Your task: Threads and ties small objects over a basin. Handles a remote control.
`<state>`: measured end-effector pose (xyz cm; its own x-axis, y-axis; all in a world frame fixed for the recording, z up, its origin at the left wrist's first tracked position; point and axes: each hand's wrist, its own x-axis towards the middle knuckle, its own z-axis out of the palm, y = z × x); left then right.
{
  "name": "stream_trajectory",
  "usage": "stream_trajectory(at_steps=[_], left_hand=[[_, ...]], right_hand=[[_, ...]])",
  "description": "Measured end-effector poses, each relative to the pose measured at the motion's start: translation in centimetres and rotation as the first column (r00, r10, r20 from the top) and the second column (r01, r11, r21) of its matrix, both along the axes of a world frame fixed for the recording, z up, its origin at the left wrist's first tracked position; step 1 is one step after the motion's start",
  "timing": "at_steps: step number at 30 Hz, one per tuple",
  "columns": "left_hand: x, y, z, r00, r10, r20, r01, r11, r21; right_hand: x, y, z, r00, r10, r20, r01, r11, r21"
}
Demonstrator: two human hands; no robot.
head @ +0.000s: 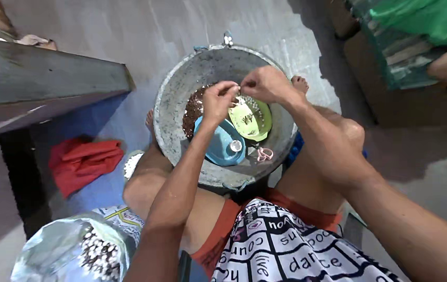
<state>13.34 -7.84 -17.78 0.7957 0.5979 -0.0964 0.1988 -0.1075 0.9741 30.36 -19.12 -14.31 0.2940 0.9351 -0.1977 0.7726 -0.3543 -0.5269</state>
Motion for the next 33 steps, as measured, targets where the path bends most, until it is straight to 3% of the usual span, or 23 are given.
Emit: stream_trajectory(at_steps=[2, 5, 10, 14, 15, 18, 21, 26, 33], left_hand=[[0.2, 0.4, 0.1, 0.989, 0.140, 0.046, -0.127, 0.968, -0.219], [0.5, 0.7, -0.9, 0.972, 0.232, -0.020, -0.229, 0.937, -0.262], [1.2, -1.3, -2.6, 0.974, 0.078, -0.214, -0.127, 0.966, -0.226], [1.2, -1.6, -2.2, 0.929, -0.051, -0.367, -0.027, 0.978, -0.205], [1.2, -1.5, -1.4, 0.946, -0.023, -0.324, -0.051, 0.974, -0.219], [0.7, -0.6, 2.1, 0.996, 0.088, 0.000, -0.083, 0.932, -0.352], [-0.1, 0.3, 5.1, 0.974, 0.095, 0.205, -0.010, 0.925, -0.380], [-0.8, 0.9, 6.3, 0.963, 0.073, 0.259, 0.008, 0.954, -0.301], [-0.9, 0.8, 6.7, 0.979, 0.092, 0.182, -0.061, 0.983, -0.173]], right_hand=[[0.4, 0.3, 0.8, 0.997, -0.045, 0.067, 0.048, 0.998, -0.045], [1.5, -0.2, 1.9, 0.984, -0.151, 0.092, 0.160, 0.982, -0.100], [2.1, -0.9, 2.3, 0.972, -0.226, 0.060, 0.226, 0.974, 0.005], [1.8, -1.4, 1.8, 0.957, -0.214, -0.195, 0.241, 0.962, 0.130], [1.6, -1.4, 1.7, 0.935, -0.198, -0.292, 0.251, 0.955, 0.156], [0.5, -1.4, 2.1, 0.793, -0.123, -0.596, 0.297, 0.933, 0.203], [-0.7, -1.5, 3.0, 0.665, -0.052, -0.745, 0.330, 0.915, 0.231], [-1.8, -1.2, 3.3, 0.621, 0.021, -0.783, 0.318, 0.907, 0.276], [-2.8, -1.0, 2.8, 0.755, 0.007, -0.656, 0.305, 0.881, 0.361]])
